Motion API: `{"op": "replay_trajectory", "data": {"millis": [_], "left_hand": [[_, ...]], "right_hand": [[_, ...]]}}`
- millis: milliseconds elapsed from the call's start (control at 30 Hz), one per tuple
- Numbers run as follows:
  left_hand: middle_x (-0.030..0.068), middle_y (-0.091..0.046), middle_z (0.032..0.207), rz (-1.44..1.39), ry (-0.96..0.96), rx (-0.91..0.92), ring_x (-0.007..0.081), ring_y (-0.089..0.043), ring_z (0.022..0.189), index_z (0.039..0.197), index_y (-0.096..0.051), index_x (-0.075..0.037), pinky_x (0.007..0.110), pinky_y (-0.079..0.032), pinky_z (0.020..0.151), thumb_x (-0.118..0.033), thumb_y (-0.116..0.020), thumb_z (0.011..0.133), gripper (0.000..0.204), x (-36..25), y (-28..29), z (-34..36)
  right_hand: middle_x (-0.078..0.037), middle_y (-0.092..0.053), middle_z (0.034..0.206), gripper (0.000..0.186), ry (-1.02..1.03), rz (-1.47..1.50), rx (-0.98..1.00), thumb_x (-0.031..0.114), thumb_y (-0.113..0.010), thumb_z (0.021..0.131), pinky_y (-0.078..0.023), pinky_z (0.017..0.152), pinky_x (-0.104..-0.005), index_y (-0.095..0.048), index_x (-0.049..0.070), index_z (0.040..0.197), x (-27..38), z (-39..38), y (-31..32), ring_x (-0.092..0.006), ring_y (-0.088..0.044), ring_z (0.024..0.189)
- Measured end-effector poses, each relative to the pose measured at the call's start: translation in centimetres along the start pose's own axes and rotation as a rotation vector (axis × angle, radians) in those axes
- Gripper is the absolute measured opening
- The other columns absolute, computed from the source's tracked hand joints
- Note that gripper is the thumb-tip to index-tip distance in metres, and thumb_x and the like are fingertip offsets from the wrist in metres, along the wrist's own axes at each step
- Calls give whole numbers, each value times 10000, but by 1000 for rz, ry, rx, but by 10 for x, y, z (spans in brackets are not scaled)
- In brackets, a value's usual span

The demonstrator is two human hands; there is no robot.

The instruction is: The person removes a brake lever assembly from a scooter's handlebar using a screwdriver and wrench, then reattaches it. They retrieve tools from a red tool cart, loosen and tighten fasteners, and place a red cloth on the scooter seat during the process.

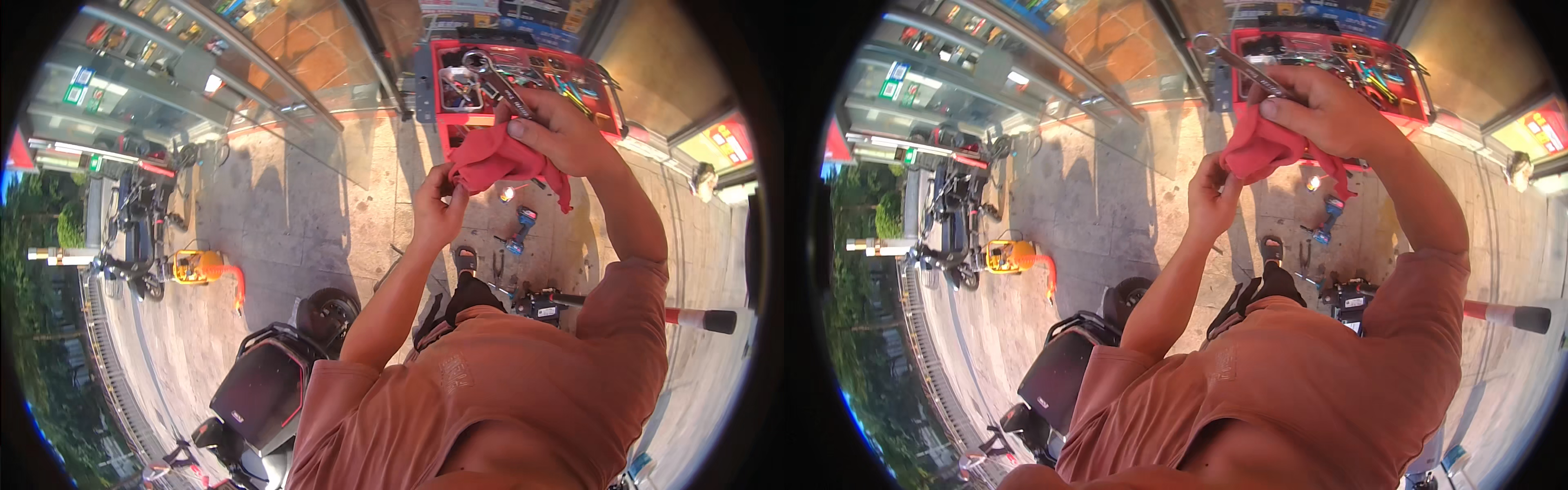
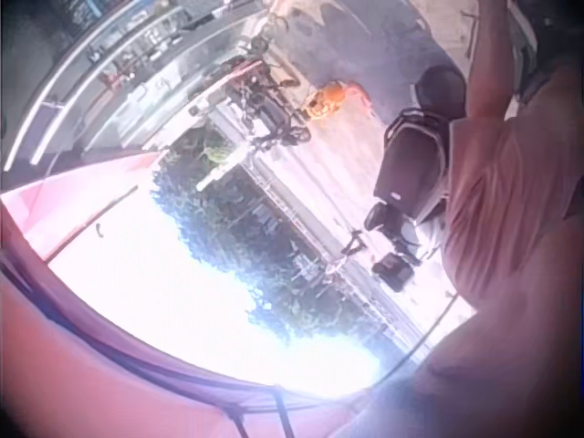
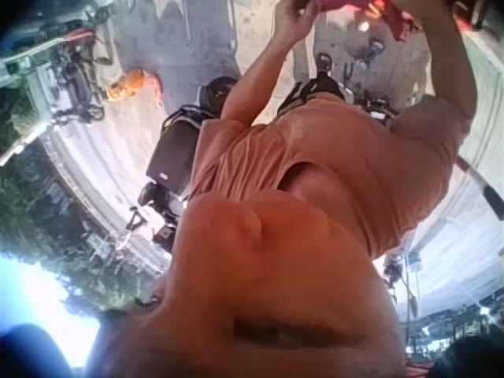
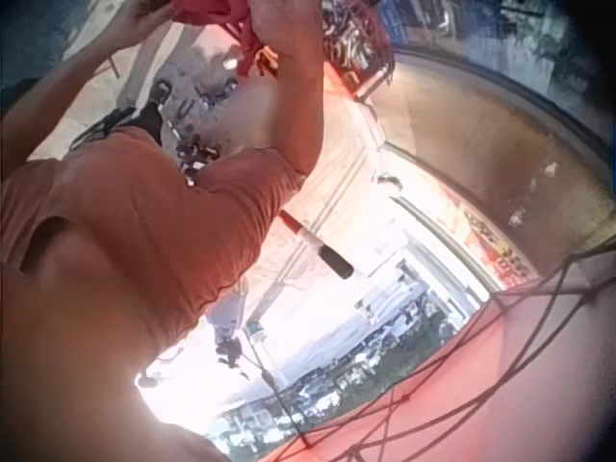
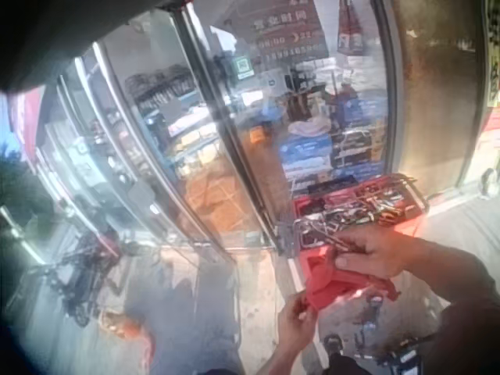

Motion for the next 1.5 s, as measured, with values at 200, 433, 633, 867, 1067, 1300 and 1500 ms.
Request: {"op": "replay_trajectory", "data": {"millis": [200,433,633,867,1067,1300,1500], "left_hand": [[90,-599,1022,-128,-14,-128,123,-594,747,1258,-460,-23,256,-498,657,-131,-689,839,490,-44,163,-178],[5,-613,764,-187,114,-415,71,-550,664,981,-615,-7,224,-455,620,-124,-607,909,137,-27,259,-348],[1,-583,707,3,179,-498,57,-494,615,896,-630,7,228,-410,569,-175,-614,921,184,-25,311,-413],[-10,-591,760,369,81,-769,54,-505,677,915,-639,3,204,-411,615,-122,-595,927,133,-92,403,-467],[-15,-567,748,313,399,-950,37,-483,648,1022,-593,-5,204,-402,583,-95,-598,886,163,-105,437,-536],[174,-669,864,817,696,-1397,224,-665,784,969,-609,15,307,-512,718,-26,-553,787,195,-112,418,-675],[53,-644,942,313,453,-1900,102,-575,873,1032,-611,36,242,-458,815,-65,-524,912,180,-80,373,-806]], "right_hand": [[14,-585,891,186,91,189,315,170,-545,929,-432,777,-237,-585,14,1023,30,12,-222,-64,-518,843],[-23,-605,908,183,86,115,786,145,-539,914,-440,805,-266,-582,-4,1011,38,-18,-443,-91,-534,872],[-13,-585,797,179,77,32,752,162,-591,867,-443,713,-271,-593,11,963,33,-16,-511,-87,-520,755],[-49,-618,812,287,322,-204,952,187,-704,762,-460,671,-306,-621,23,983,46,19,-565,-124,-551,740],[-54,-620,738,116,148,-153,1074,84,-628,816,-445,597,-274,-626,-10,882,45,67,-650,-119,-544,633],[19,-572,719,53,399,-136,1248,38,-630,833,-416,601,-244,-610,-3,860,90,38,-748,-56,-494,658],[48,-525,717,82,349,48,1387,84,-632,858,-405,611,-225,-608,9,880,88,-17,-833,-45,-461,666]]}}
Point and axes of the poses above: each hand's wrist, its own z-axis towards the middle knuckle, its own y-axis out of the back of the hand, x = y × z, the point moved 10 cm from there along z, towards the middle knuckle
